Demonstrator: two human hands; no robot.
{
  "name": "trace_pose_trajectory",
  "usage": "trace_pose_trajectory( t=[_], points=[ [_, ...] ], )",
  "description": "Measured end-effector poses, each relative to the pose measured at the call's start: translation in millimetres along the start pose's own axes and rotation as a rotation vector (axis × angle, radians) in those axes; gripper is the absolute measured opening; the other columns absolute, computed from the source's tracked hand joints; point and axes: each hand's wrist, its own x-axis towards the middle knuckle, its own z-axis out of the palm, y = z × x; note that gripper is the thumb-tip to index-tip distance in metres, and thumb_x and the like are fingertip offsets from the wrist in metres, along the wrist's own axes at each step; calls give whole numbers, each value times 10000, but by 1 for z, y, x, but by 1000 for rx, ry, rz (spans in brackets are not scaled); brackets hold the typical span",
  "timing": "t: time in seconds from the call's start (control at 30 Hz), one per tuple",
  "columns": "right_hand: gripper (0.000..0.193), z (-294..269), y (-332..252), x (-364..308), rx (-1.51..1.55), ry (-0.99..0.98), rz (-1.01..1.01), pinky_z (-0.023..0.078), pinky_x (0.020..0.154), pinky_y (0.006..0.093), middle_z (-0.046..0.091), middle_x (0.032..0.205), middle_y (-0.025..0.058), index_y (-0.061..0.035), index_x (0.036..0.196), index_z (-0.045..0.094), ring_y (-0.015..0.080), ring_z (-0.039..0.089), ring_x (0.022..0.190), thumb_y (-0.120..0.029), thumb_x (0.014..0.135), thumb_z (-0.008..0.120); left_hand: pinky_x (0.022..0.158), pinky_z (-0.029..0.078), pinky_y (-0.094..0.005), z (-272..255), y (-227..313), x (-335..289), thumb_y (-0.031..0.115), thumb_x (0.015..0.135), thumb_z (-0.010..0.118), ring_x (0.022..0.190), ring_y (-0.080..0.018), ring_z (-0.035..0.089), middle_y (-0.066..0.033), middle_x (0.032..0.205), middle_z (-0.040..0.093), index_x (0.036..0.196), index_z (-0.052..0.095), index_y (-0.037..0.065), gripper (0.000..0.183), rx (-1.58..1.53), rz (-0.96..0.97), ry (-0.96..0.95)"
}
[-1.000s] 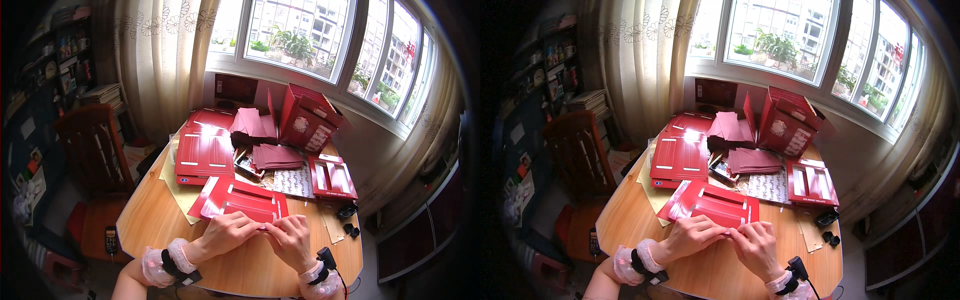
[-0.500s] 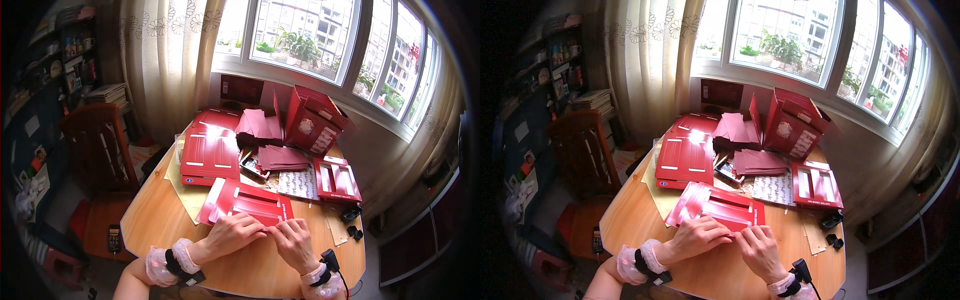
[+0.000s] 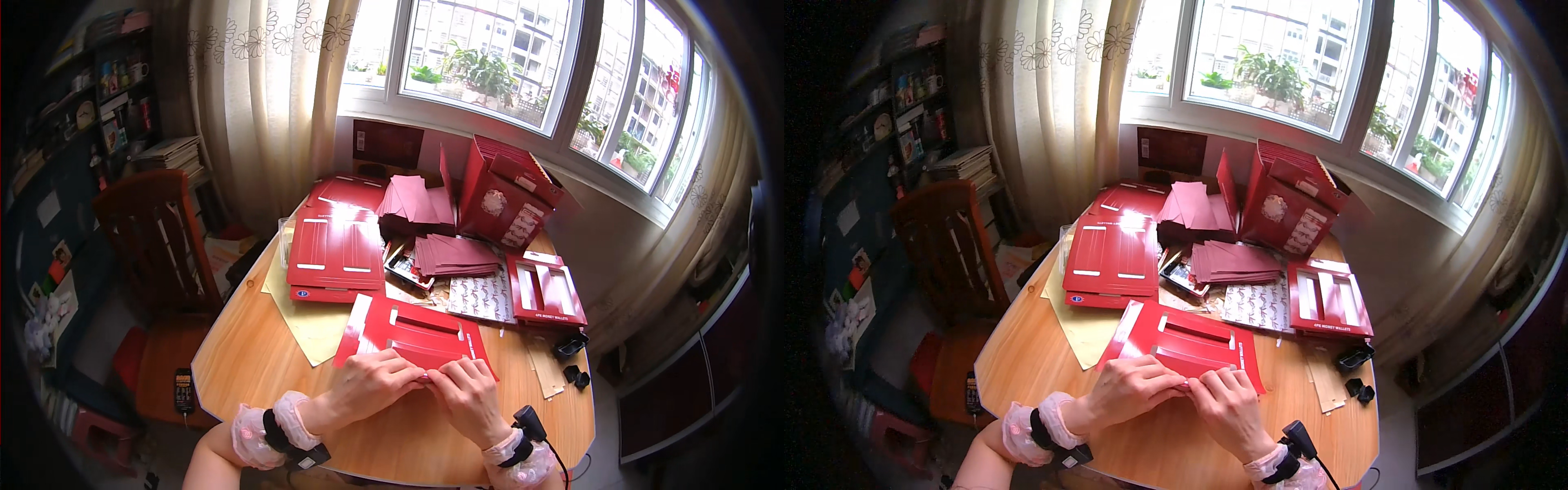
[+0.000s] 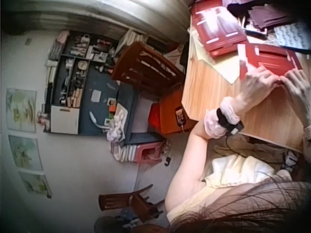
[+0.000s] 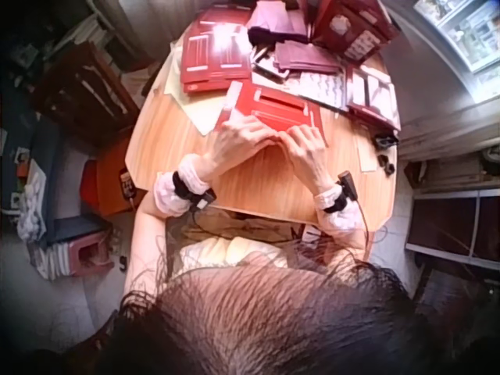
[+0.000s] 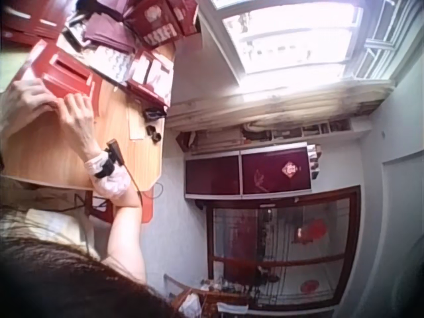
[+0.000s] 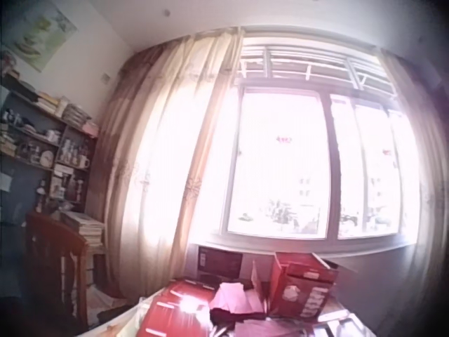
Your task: The person folds a red cardboard box by hand, tucking in the side flaps and pressing on the pre-scored edges to assemble the packaging.
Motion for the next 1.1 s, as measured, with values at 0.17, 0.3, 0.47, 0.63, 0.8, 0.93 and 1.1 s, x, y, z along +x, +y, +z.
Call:
trace_pose_trajectory(
  t=[0.17, 0.3, 0.47, 0.63, 0.8, 0.93, 1.1],
  points=[
    [170, -8, 4, 0, 12, 57, 54, 461, 713, 373, 627, 863, 39, -71, 959, 705, 234, 598, 802, -134, 809, 757, 815, 562, -345, -23, -16, 9, 335, 789, 817, 949, -199, 662, -13, 1003, 714, 954, 750, 119, 281, 27, 5, 10],
    [184, -10, 7, -2, 16, 58, 92, 463, 715, 376, 628, 855, 41, -70, 966, 707, 239, 599, 804, -123, 799, 763, 921, 528, -389, -27, -25, 8, 336, 795, 815, 967, -203, 654, -12, 1005, 713, 948, 753, 116, 275, 3, 35, -22],
    [192, -12, 4, -1, 33, 69, 106, 466, 715, 375, 629, 848, 40, -69, 967, 708, 236, 603, 809, -125, 795, 771, 928, 527, -392, -24, -22, 7, 288, 791, 818, 937, -198, 666, -1, 937, 723, 922, 761, 122, 220, -31, 13, -5],
    [164, -4, -2, 2, 66, 83, 81, 464, 714, 368, 607, 849, 42, -56, 954, 705, 230, 591, 794, -143, 820, 741, 961, 525, -407, -15, -18, 3, 283, 801, 800, 895, -205, 670, -9, 868, 711, 862, 755, 133, 168, -86, -38, 8],
    [115, 6, -4, -3, -5, 113, 21, 455, 685, 359, 572, 786, 31, -67, 903, 691, 213, 575, 741, -120, 809, 731, 1015, 514, -414, -12, -18, 1, 258, 795, 797, 884, -196, 675, -5, 860, 709, 876, 754, 133, 155, -50, -9, -17],
    [91, 8, -7, -2, -60, 119, 10, 451, 669, 356, 556, 762, 29, -69, 879, 687, 211, 571, 731, -92, 795, 717, 976, 534, -393, -15, -14, 8, 236, 801, 786, 868, -181, 676, 0, 841, 702, 883, 749, 131, 138, -42, 60, 30],
    [95, 9, -10, -2, -34, 166, 38, 452, 649, 354, 549, 751, 28, -75, 863, 685, 211, 572, 720, -88, 778, 726, 790, 582, -324, -17, -12, 8, 193, 800, 802, 836, -178, 703, 7, 858, 737, 888, 766, 123, 118, -17, 146, 43]
  ],
)
